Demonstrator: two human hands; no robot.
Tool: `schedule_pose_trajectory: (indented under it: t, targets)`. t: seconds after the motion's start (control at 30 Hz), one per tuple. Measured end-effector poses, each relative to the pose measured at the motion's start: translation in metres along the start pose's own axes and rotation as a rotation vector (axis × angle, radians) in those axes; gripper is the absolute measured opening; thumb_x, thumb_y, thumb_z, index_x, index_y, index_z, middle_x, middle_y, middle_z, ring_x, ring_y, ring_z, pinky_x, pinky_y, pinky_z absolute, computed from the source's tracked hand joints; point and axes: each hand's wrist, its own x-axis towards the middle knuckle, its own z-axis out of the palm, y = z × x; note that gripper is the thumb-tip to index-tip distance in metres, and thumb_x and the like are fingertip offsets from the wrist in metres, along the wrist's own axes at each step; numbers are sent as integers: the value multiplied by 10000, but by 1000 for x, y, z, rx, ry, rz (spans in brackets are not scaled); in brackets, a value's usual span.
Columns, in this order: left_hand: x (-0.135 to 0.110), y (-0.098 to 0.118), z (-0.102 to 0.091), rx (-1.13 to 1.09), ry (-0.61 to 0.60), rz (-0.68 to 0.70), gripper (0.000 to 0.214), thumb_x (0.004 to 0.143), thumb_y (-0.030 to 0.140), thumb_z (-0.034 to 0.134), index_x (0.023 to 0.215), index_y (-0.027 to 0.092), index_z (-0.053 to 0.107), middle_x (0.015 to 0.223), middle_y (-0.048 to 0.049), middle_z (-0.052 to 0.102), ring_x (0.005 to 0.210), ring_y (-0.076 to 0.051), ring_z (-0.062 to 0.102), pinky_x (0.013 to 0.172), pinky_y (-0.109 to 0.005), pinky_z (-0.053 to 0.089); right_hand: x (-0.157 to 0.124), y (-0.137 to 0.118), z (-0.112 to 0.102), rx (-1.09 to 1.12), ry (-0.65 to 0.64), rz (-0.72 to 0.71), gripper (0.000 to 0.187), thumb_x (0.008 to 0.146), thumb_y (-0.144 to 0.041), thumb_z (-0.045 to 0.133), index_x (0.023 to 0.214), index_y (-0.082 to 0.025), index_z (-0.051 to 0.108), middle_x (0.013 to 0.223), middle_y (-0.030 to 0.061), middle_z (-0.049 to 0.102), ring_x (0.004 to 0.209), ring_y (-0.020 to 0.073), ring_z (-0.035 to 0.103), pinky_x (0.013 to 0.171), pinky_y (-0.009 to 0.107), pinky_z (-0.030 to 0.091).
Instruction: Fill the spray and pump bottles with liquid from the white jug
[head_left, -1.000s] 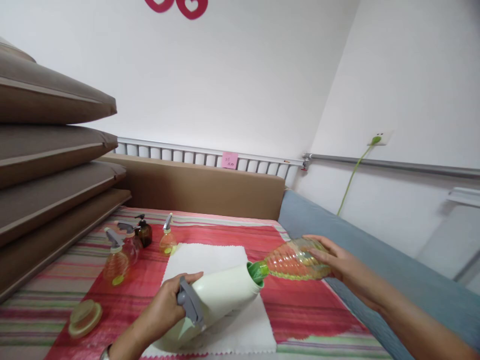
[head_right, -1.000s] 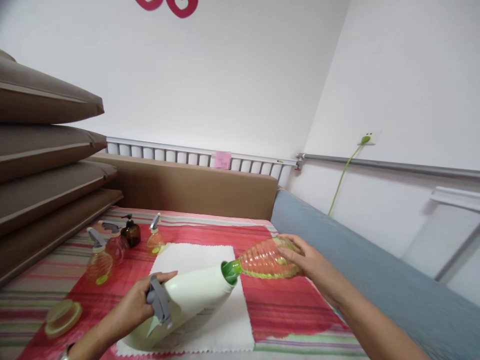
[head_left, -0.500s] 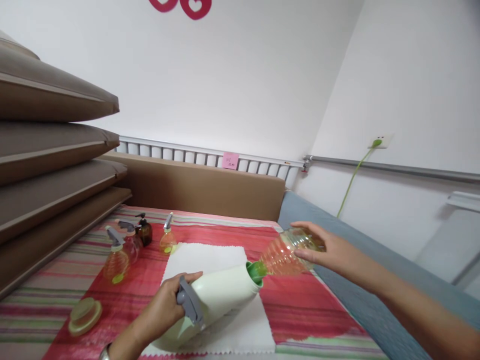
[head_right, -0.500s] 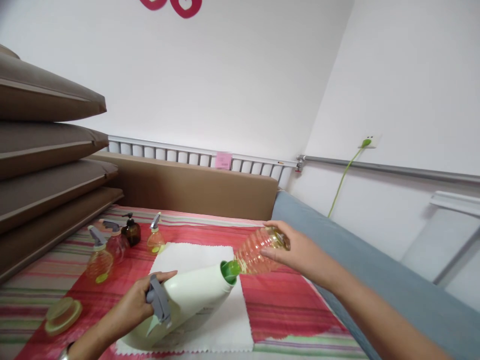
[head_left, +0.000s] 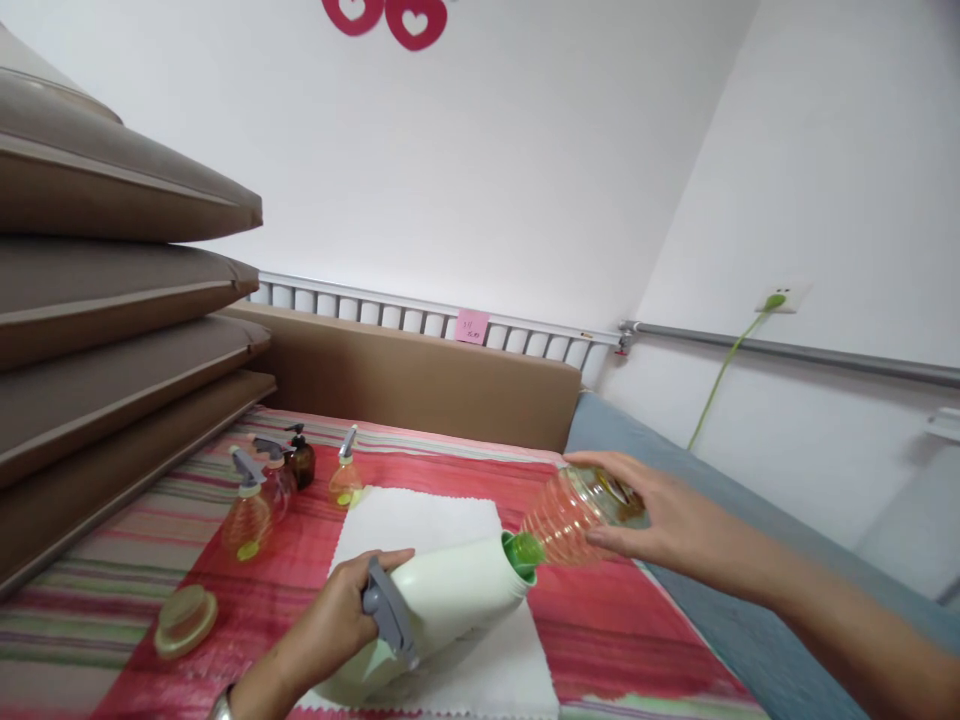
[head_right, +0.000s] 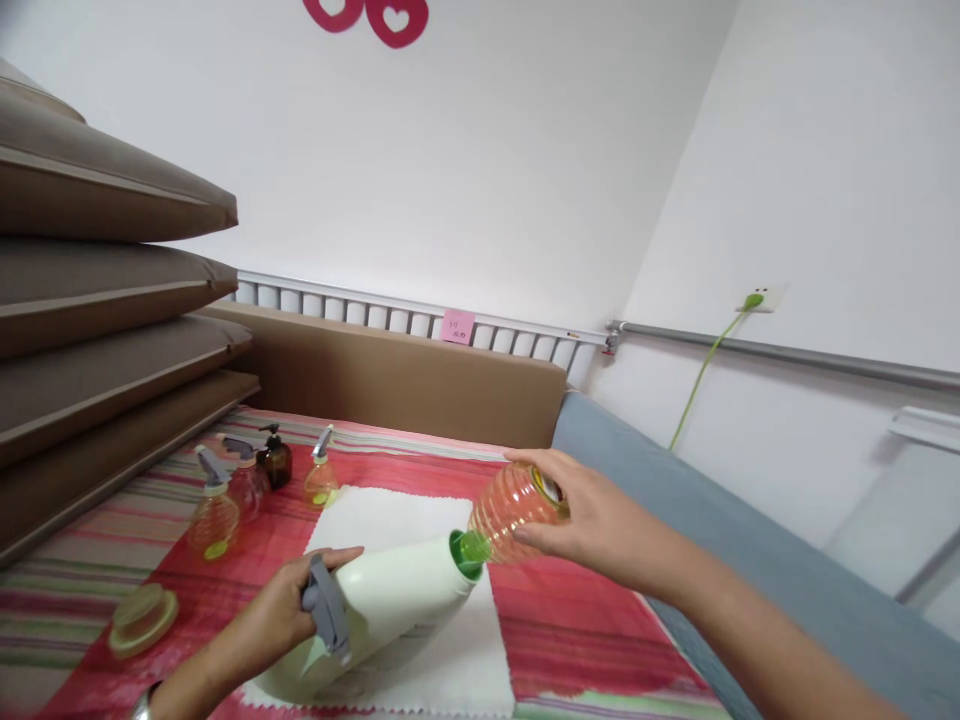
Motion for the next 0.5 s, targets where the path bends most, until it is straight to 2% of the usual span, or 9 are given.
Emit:
schedule_pose_trajectory:
  t: [0.17, 0.23, 0.3, 0.4, 0.5]
  targets:
    - [-2, -3, -1, -19, 6, -14, 644, 558, 20, 497, 1170, 188, 606, 1108, -61, 665, 1003, -217, 604, 888, -288, 437, -1, 16, 6, 208, -3, 88, 579, 703, -479, 624, 1234, -316, 458, 1254, 51, 569, 1017, 275, 599, 887, 424, 483]
    - [-2, -6, -1, -37, 23, -18, 632, 558, 18, 500, 1156, 189, 616, 1123, -62, 663, 1023, -219, 601, 908, -290, 434, -1, 28, 11, 368, 32, 103, 594, 672, -489, 659, 1209, -299, 487, 1255, 65, 571, 1071, 290, 574, 915, 419, 471]
    - [-3, -9, -1, -54, 71, -21, 606, 555, 27, 515, 1128, 183, 634, 1123, -68, 668, 1021, -227, 609, 910, -297, 445, -3, 45, 25, 633, 115, 144, 596, 662, -488, 672, 1196, -281, 506, 1263, 81, 569, 1102, 304, 557, 897, 414, 487]
    - [-3, -14, -2, -79, 192, -36, 549, 540, 52, 554, 1064, 172, 669, 1071, -76, 694, 973, -248, 636, 854, -305, 491, -10, 77, 67, 1190, 228, 226, 497, 735, -470, 604, 1189, -280, 529, 1266, 77, 579, 1076, 292, 580, 801, 400, 535]
    - [2, -15, -5, -103, 288, -58, 504, 516, 85, 611, 1005, 173, 693, 1012, -74, 717, 919, -261, 656, 811, -311, 518, -25, 106, 131, 1650, 370, 365, 376, 767, -512, 550, 1054, -285, 637, 1137, 46, 671, 1011, 249, 627, 704, 339, 559]
